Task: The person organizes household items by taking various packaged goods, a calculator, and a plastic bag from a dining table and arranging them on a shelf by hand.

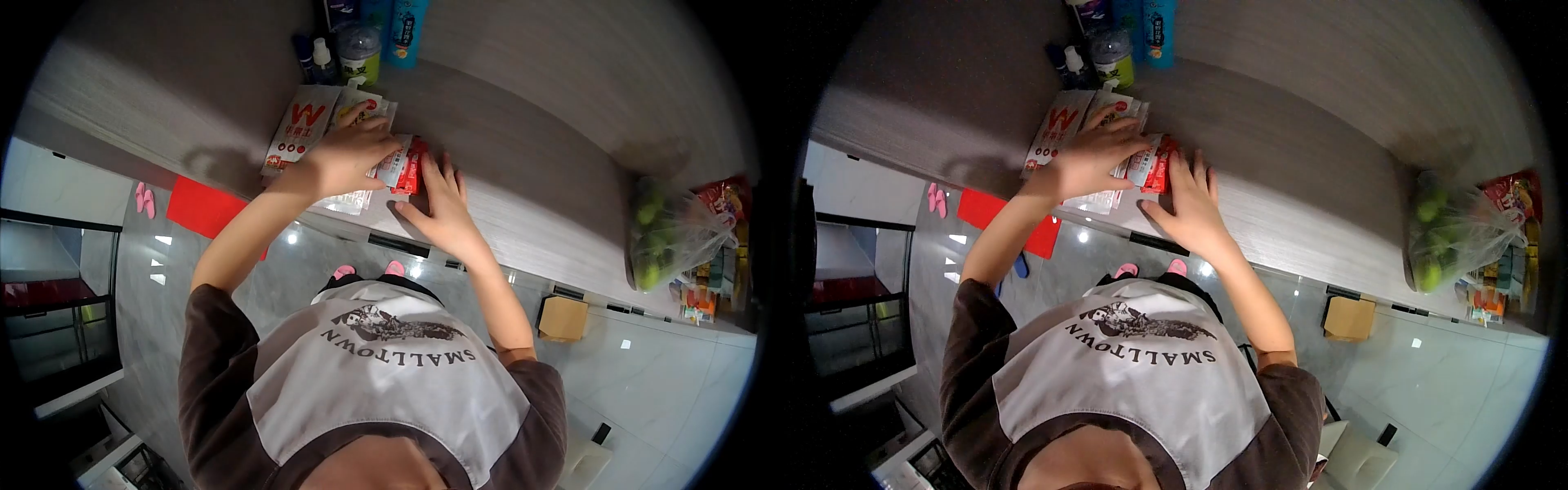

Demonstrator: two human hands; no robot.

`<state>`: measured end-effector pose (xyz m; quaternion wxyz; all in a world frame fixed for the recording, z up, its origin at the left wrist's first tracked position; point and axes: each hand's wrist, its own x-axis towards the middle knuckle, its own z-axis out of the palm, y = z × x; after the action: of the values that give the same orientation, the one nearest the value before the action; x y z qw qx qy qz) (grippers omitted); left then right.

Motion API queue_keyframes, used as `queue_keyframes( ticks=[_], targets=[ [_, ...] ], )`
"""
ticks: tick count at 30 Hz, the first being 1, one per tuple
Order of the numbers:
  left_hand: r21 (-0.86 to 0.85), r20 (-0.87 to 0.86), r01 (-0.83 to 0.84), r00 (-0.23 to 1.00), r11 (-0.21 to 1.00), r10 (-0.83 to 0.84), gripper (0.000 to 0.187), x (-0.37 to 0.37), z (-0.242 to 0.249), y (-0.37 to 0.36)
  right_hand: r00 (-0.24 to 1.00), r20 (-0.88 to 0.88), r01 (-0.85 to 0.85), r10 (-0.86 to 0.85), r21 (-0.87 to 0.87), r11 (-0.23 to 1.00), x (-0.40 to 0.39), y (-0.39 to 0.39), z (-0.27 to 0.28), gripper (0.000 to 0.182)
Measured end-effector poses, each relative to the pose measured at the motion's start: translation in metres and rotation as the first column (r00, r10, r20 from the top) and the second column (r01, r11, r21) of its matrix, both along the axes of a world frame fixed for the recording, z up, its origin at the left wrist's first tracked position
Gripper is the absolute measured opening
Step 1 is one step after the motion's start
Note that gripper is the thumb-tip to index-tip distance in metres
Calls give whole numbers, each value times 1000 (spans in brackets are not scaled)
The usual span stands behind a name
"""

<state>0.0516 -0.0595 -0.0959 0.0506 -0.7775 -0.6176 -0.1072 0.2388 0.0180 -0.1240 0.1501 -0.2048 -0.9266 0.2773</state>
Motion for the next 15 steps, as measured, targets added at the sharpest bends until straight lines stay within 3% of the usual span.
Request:
queue_keyframes(
  ticks=[4,5,9,15],
  targets=[
    [18,41,15,999,1000,-16,49,-1,-3,-3,998,-11,69,-68,100,993,5,11,-5,64],
    [40,51,19,998,999,-21,48,-2,-4,-5,998,-34,56,-49,229,972,6,15,-10,55],
    [-1,112,27,993,1000,-27,49,-1,1,-9,1000,-18,-1,5,256,967,-2,5,-10,51],
    [-26,121,-17,992,1000,20,63,-1,-2,-7,989,-100,127,-105,248,960,-8,-6,-5,58]
  ],
)
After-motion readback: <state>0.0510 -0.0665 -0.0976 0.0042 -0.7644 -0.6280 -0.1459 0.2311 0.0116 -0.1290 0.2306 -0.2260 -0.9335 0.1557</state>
